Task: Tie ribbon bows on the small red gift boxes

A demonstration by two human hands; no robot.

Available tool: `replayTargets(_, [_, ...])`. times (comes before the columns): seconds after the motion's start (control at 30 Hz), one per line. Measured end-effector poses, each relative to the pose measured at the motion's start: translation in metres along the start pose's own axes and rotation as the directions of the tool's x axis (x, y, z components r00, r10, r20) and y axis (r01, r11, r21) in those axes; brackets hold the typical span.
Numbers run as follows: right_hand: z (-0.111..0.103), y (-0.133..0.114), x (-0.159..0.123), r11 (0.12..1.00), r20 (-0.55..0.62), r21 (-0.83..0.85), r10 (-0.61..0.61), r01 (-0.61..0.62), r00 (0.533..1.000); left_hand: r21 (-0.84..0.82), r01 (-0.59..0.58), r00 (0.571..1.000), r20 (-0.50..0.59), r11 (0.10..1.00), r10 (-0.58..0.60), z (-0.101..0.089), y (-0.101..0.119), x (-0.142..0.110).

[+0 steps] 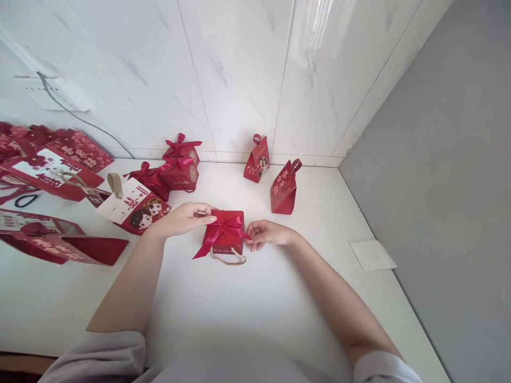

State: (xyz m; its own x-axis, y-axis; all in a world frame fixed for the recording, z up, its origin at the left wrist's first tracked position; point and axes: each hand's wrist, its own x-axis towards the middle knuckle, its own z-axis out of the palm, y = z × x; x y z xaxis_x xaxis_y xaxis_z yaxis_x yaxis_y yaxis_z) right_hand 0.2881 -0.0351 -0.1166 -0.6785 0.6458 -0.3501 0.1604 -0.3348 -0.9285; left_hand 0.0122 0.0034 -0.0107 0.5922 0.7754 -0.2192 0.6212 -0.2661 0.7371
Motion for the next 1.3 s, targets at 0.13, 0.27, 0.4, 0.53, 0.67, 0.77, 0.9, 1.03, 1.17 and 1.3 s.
replayTargets(0.13, [-0.002,0.004,0.004,1.000,-0.063,0.004,-0.013,0.013,0.998,-0.069,-0.046,0.997,0.055,0.997,0.050,-0.006,-0.007,-0.004])
replayTargets(0.27, [0.000,0.002,0.004,0.995,-0.181,0.066,-0.062,0.075,0.982,0.042,-0.057,0.979,0.200,0.998,0.048,-0.008,-0.009,-0.008])
replayTargets(0.4, [0.003,0.001,0.004,0.978,-0.262,0.120,-0.132,0.168,0.956,0.062,-0.042,0.970,0.240,0.997,0.026,-0.001,-0.006,-0.006])
replayTargets(0.53, [0.007,0.001,0.006,0.966,-0.325,0.113,-0.186,0.234,0.927,0.059,-0.074,0.987,0.147,0.996,0.064,0.005,-0.003,-0.003])
replayTargets(0.67, [0.012,0.001,0.009,0.948,-0.400,0.028,-0.279,0.316,0.873,0.162,-0.155,0.984,-0.062,0.975,0.166,0.004,0.002,-0.002])
replayTargets(0.77, [0.015,0.004,0.010,0.929,-0.395,0.010,-0.335,0.369,0.856,0.230,-0.132,0.981,-0.110,0.964,0.161,0.002,0.002,-0.004])
replayTargets(0.9, [0.014,0.009,0.012,0.906,-0.337,0.062,-0.376,0.418,0.863,0.237,-0.091,0.993,-0.052,0.967,0.106,-0.001,-0.005,-0.005])
replayTargets(1.03, [0.013,0.010,0.013,0.899,-0.381,0.031,-0.393,0.436,0.837,0.181,-0.088,0.996,-0.019,0.980,0.093,-0.001,-0.006,-0.003])
replayTargets(1.17, [0.021,0.007,0.016,0.908,-0.473,-0.108,-0.404,0.404,0.783,0.072,-0.049,0.989,-0.136,0.996,0.058,-0.002,-0.001,-0.001])
replayTargets(1.3, [0.036,0.008,0.018,0.873,-0.698,-0.335,-0.483,0.355,0.529,-0.015,-0.073,0.992,-0.102,0.997,0.071,-0.008,-0.001,-0.003])
